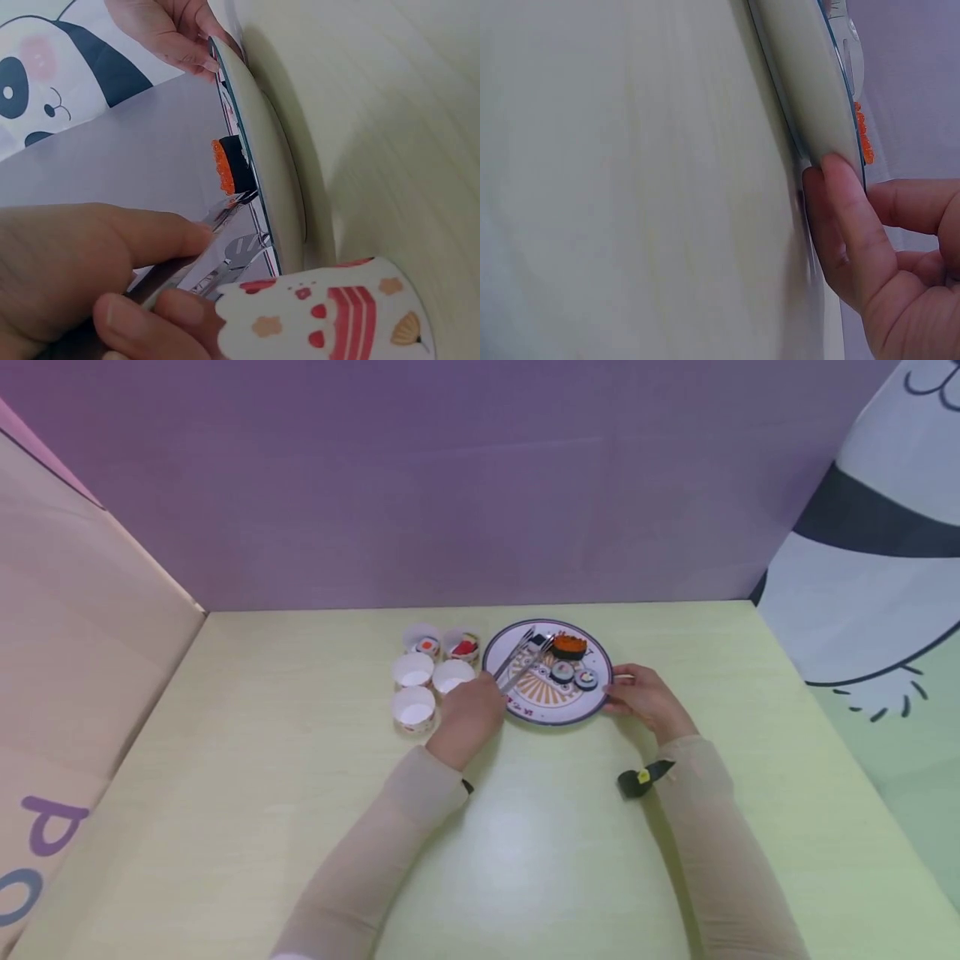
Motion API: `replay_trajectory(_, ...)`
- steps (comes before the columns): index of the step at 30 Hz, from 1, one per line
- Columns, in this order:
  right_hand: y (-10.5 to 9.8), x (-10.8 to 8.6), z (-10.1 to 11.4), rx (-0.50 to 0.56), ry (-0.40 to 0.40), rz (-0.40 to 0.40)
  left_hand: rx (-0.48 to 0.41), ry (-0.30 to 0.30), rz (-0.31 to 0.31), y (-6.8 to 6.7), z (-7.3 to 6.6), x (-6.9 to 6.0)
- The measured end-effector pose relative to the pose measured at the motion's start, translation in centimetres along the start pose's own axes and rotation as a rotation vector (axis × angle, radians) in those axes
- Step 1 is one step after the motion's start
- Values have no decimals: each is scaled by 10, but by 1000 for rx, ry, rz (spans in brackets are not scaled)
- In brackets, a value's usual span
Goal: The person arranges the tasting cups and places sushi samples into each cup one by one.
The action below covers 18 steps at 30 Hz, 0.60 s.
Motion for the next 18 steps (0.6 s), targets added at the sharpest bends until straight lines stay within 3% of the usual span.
replay_trajectory(18, 1, 1, -1, -8, 8, 7, 32, 70, -56, -8, 5, 1)
Point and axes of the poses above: each hand's wrist, its own x-axis towards the middle knuckle, its own y-axis out of the palm, z = x × y, the point moved 10 cm from there along x, towards the middle knuckle, and after that the axes turned 13 degrees about -y, right-handed, at the moved point
